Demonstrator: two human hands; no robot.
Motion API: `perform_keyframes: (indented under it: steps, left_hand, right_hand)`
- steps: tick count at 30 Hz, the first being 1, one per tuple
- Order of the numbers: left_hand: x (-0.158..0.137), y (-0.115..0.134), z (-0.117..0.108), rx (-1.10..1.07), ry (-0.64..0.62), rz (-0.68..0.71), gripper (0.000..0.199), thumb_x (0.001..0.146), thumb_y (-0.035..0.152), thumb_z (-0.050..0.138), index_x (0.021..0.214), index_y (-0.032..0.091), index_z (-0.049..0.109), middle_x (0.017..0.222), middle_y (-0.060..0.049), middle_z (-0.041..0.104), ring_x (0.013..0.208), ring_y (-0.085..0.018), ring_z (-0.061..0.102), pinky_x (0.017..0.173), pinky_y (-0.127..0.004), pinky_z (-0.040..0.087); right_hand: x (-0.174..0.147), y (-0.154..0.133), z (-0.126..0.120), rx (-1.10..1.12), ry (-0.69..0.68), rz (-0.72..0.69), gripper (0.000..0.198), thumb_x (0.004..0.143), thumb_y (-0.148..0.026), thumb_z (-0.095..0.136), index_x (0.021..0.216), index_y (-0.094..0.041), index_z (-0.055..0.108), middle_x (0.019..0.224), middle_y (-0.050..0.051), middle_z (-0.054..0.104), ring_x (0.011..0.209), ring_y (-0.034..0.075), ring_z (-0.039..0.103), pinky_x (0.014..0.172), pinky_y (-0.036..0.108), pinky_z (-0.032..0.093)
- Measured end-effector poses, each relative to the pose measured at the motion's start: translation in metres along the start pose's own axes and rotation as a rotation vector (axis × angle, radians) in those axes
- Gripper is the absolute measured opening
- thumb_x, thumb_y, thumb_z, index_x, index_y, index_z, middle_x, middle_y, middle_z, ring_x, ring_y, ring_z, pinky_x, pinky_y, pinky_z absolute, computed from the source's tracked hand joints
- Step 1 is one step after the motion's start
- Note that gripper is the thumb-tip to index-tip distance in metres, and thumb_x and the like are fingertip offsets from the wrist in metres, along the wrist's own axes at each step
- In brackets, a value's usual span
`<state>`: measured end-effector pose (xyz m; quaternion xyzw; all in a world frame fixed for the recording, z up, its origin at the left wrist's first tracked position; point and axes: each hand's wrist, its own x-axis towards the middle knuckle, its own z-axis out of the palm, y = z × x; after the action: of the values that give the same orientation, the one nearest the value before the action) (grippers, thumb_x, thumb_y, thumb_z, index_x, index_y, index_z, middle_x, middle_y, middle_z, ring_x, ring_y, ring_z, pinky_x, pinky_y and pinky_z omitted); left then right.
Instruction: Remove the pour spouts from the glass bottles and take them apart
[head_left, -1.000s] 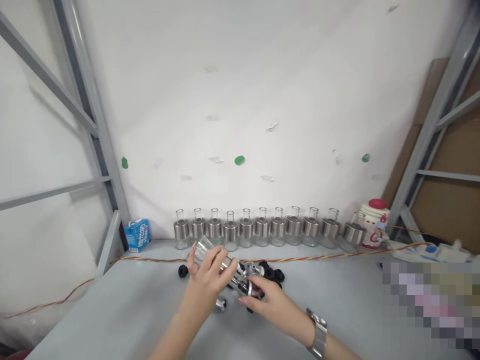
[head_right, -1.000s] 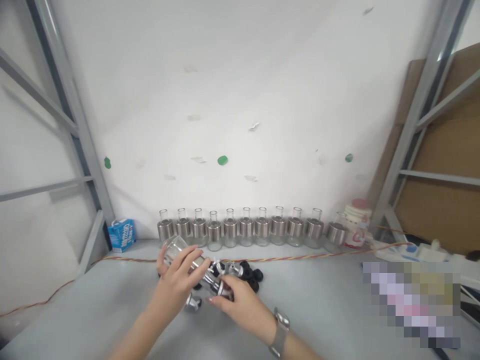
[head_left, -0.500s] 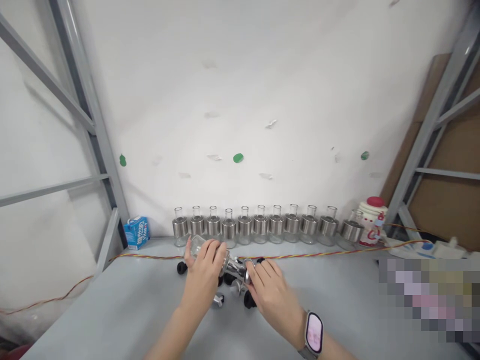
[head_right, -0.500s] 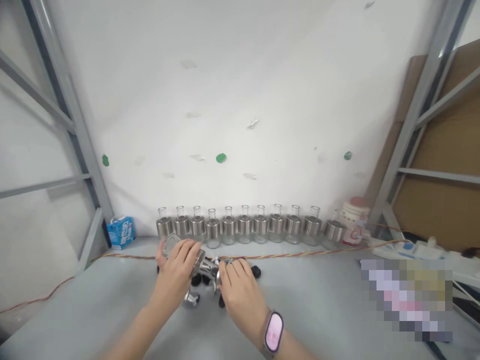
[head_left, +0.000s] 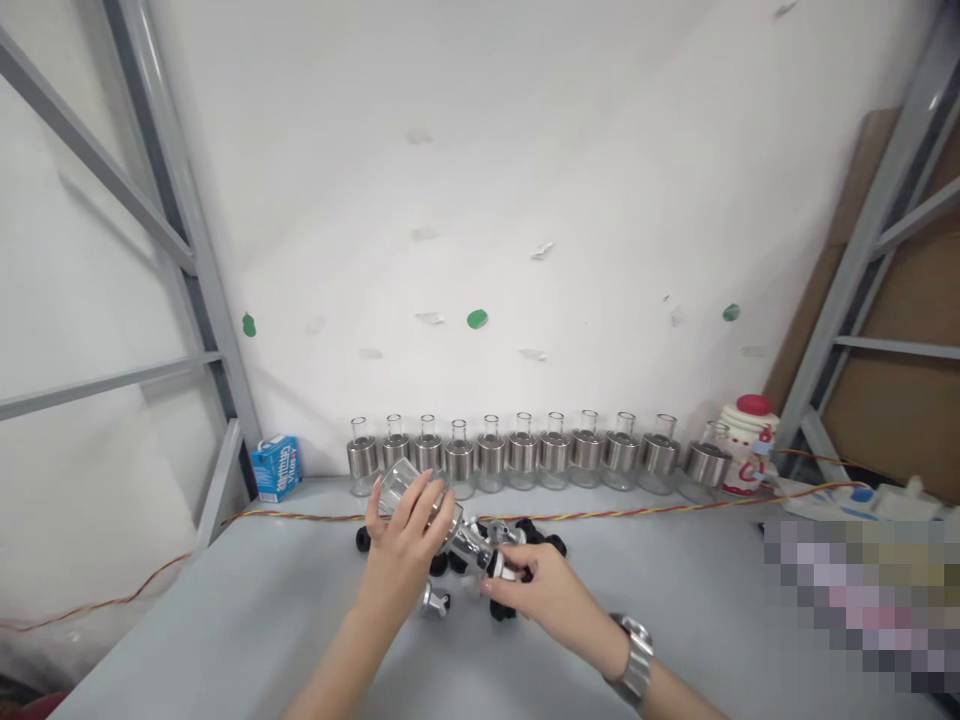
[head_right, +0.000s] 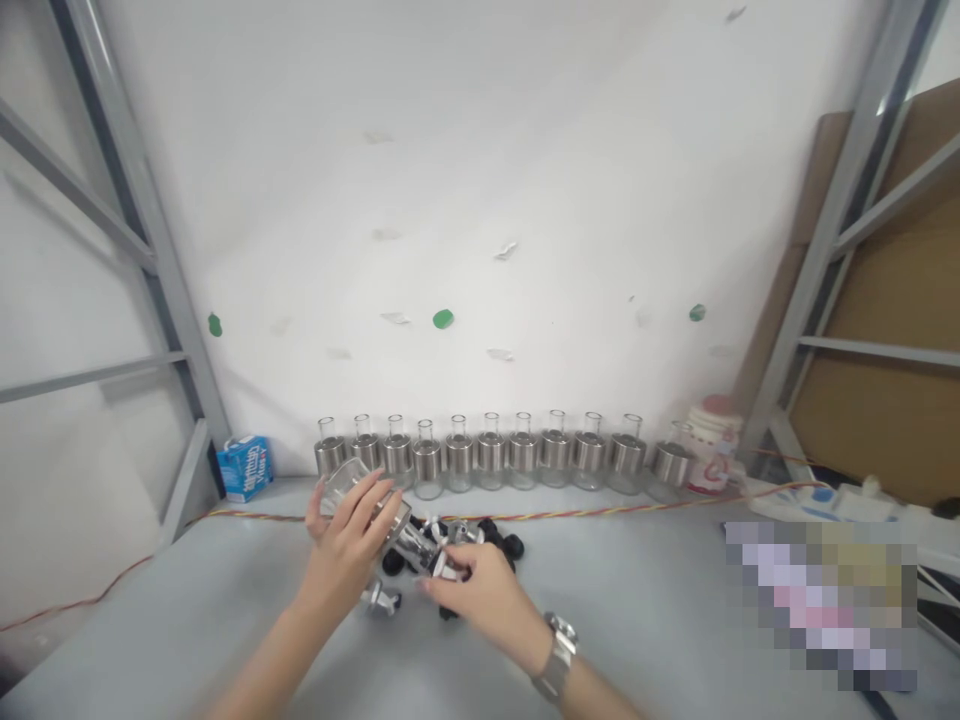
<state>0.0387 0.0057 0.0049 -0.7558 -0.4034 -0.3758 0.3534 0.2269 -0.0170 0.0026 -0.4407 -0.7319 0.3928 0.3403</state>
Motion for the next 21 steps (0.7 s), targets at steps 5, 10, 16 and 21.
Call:
perform_keyframes:
  steps: [5, 10, 16, 21]
  left_hand:
    - [0.0, -0.001, 0.001, 0.004, 0.04, -0.005, 0.028, 0.081, 0.013, 0.046, 0.105, 0.024, 0.056, 0.11, -0.005, 0.061, 0.111, -0.02, 0.048, 0.103, -0.051, 0.003]
    - [0.002, 0.002, 0.0, -0.043, -0.042, -0.104, 0.029, 0.08, 0.012, 0.046, 0.104, 0.023, 0.056, 0.108, -0.006, 0.061, 0.111, -0.021, 0.047, 0.103, -0.05, 0.0]
    - [-0.003, -0.038, 0.007, -0.125, 0.013, -0.596, 0.038, 0.066, 0.005, 0.053, 0.099, 0.022, 0.057, 0.11, -0.009, 0.053, 0.106, -0.025, 0.046, 0.1, -0.049, 0.014]
    - [-0.026, -0.104, 0.025, -0.346, 0.208, -1.011, 0.056, 0.059, 0.034, 0.067, 0.108, 0.017, 0.047, 0.099, -0.006, 0.054, 0.094, -0.023, 0.051, 0.085, -0.038, 0.04]
  right_hand:
    - [0.004, 0.001, -0.003, 0.137, -0.04, 0.04, 0.029, 0.072, -0.039, 0.058, 0.06, -0.012, 0.056, 0.048, -0.005, 0.04, 0.047, 0.007, 0.034, 0.045, 0.02, 0.025]
    - [-0.001, 0.007, 0.002, -0.247, 0.212, -0.199, 0.015, 0.075, -0.028, 0.055, 0.081, -0.015, 0.06, 0.071, 0.002, 0.056, 0.067, 0.016, 0.048, 0.063, 0.026, 0.038]
    - [-0.001, 0.015, -0.001, -0.593, 0.37, -0.387, 0.022, 0.077, -0.02, 0.053, 0.099, -0.016, 0.055, 0.08, 0.006, 0.06, 0.078, 0.02, 0.052, 0.078, 0.035, 0.038]
    - [0.003, 0.017, -0.001, -0.576, 0.361, -0.323, 0.022, 0.076, -0.025, 0.057, 0.097, -0.018, 0.055, 0.083, 0.004, 0.063, 0.078, 0.02, 0.054, 0.077, 0.035, 0.039]
